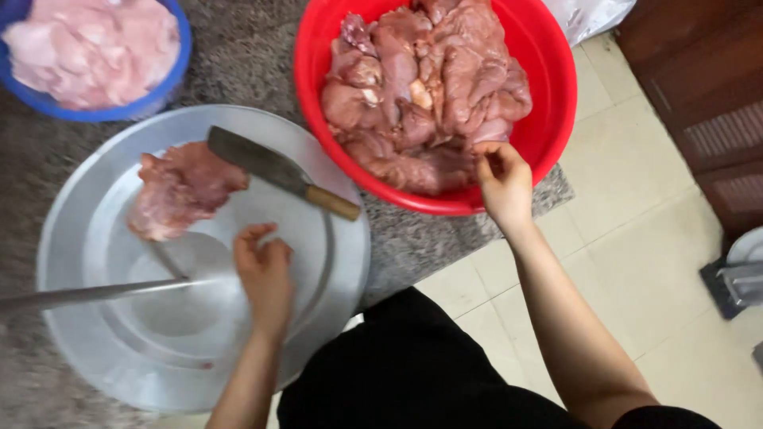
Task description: Impaling large pieces of raw meat and fat onto a vertical metal spit for roasting.
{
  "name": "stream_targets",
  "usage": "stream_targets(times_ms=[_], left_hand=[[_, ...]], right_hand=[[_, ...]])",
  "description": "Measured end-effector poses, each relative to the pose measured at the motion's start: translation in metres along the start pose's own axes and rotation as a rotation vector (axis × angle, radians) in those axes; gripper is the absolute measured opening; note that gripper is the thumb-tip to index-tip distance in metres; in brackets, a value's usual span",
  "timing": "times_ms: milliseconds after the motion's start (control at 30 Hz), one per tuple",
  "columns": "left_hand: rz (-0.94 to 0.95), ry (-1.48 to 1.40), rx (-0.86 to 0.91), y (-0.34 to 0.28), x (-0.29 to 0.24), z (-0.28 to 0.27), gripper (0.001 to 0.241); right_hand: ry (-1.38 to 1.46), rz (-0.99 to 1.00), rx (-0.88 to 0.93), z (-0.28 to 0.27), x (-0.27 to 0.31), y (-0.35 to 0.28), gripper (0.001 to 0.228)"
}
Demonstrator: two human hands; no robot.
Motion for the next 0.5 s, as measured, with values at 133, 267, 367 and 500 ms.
stream_targets(times_ms=[133,267,367,500], left_hand=[[0.046,-0.221,-0.148,0.003,-0.003,0.037,0.027],[-0.025,-0.379,-0.344,-0.007,0.01,0.057,0.024],[-0.027,-0.358,-0.374,-0.022,0.003,0.074,0.024],[0.03,-0.348,-0.398,-0.041,-0.013,0.064,0.02]], right_hand=[[-0.036,0.068,0.316,-0.005,-0.049,0.047,0.016],[-0.218,0.134,0.69,0.043,-0.059,0.056,0.024],[-0.396,-0.47,1.035,0.091,-0.036,0.042,0.038],[-0.561,-0.547,1.163,0.138,-0.085,0.013,0.058]])
Point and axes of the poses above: each hand's wrist, its own y-axis towards the middle knuckle, its own z-axis out of the palm, x = y × z, the point moved 8 cm from there along y, towards the middle knuckle, and after that the axes turned 9 degrees about -z, right-handed, at the moved point
